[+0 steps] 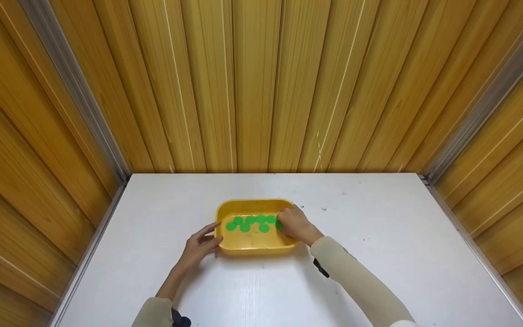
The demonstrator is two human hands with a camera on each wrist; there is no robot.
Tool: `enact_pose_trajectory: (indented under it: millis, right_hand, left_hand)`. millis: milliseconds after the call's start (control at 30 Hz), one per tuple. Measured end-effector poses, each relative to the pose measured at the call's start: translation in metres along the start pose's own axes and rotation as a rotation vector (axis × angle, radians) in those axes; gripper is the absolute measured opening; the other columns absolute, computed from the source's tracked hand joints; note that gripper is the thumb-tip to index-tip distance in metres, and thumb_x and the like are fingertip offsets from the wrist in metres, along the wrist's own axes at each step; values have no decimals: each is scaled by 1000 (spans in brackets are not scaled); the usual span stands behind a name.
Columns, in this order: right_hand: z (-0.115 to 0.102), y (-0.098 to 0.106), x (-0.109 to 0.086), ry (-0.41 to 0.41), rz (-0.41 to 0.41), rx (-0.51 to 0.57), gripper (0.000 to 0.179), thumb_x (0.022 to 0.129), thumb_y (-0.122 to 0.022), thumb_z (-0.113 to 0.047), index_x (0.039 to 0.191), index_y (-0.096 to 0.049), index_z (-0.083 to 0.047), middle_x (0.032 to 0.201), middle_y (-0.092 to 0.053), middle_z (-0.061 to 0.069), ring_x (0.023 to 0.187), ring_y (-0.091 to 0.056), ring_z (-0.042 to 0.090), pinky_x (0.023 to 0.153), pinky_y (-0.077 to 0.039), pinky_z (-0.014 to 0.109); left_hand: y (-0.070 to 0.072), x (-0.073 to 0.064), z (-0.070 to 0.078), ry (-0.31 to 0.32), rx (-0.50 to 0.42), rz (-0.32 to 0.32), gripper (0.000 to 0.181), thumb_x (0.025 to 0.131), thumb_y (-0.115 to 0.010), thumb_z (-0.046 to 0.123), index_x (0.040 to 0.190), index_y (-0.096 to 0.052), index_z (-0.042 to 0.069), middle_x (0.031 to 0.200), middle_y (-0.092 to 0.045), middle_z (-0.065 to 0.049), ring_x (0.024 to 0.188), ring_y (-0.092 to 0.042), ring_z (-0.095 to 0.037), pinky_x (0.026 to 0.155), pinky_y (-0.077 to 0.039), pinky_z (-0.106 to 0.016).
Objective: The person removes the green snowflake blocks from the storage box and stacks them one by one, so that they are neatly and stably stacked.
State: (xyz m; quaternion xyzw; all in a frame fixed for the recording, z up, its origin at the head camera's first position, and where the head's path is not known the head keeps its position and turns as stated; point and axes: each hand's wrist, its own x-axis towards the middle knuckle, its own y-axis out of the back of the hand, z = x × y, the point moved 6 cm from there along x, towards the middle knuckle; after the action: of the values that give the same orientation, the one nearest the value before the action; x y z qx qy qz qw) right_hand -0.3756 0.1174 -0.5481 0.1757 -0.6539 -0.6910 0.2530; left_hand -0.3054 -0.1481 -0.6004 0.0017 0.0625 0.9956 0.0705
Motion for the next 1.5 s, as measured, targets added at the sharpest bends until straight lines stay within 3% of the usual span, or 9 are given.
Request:
enact_pose_trajectory:
  millis: [167,300,433,667,767,900,1133,1500]
  right_hand:
    - [3,-7,2,-21,-59,141,18,84,-85,-21,84,-77,-5,77,-73,5,67,-49,16,79,-44,41]
    - [4,-10,3,-26,-75,200,21,83,-86,-26,87,-79,-6,81,-76,4,71,-57,18,81,-42,42]
    - [4,-14,4,-20,-60,227,21,83,-85,-28,86,-81,-8,83,-78,3,74,-63,18,81,-41,40]
    - [4,-14,0,-20,-30,226,27,86,-83,-33,85,-78,-7,74,-72,2,69,-52,15,80,-40,39]
    - [4,-7,-1,-23,11,288,29,87,-82,-31,95,-80,-3,83,-77,6,75,-66,17,84,-53,40]
    - [6,6,-4,-28,59,395,31,88,-81,-26,105,-79,0,93,-79,10,85,-74,24,78,-62,43]
    - [23,32,-25,-29,143,383,26,89,-80,-24,105,-77,-4,92,-76,9,83,-71,22,71,-62,38]
    - [53,54,-43,-55,183,400,28,88,-81,-24,107,-78,-3,92,-76,8,83,-71,22,70,-61,33]
  left_hand:
    - [0,0,0,-1,-13,-6,54,99,-69,20,149,-52,9,152,-45,-24,123,-63,-31,95,-62,-39]
    - [-1,-1,1,-9,-20,-15,54,99,-68,19,150,-52,10,150,-46,-25,121,-63,-29,96,-61,-39]
    - [-1,-1,-1,-8,-24,-17,54,100,-67,18,150,-51,9,147,-48,-26,120,-64,-28,95,-62,-40]
    - [-2,0,-4,13,-19,-24,55,100,-68,22,151,-51,10,146,-47,-27,121,-63,-28,95,-62,-38]
    - [-2,1,-5,24,-35,-42,58,101,-66,23,154,-46,10,149,-45,-27,122,-63,-30,95,-61,-38]
    - [2,5,-4,20,-51,-35,59,103,-62,21,157,-40,12,154,-43,-24,124,-62,-35,92,-63,-40]
    - [7,11,-5,44,4,55,49,103,-61,22,150,-52,13,149,-54,-19,116,-65,-28,85,-62,-36]
    - [5,16,-2,16,-16,-18,54,104,-58,14,156,-43,10,155,-44,-23,122,-60,-36,86,-63,-36]
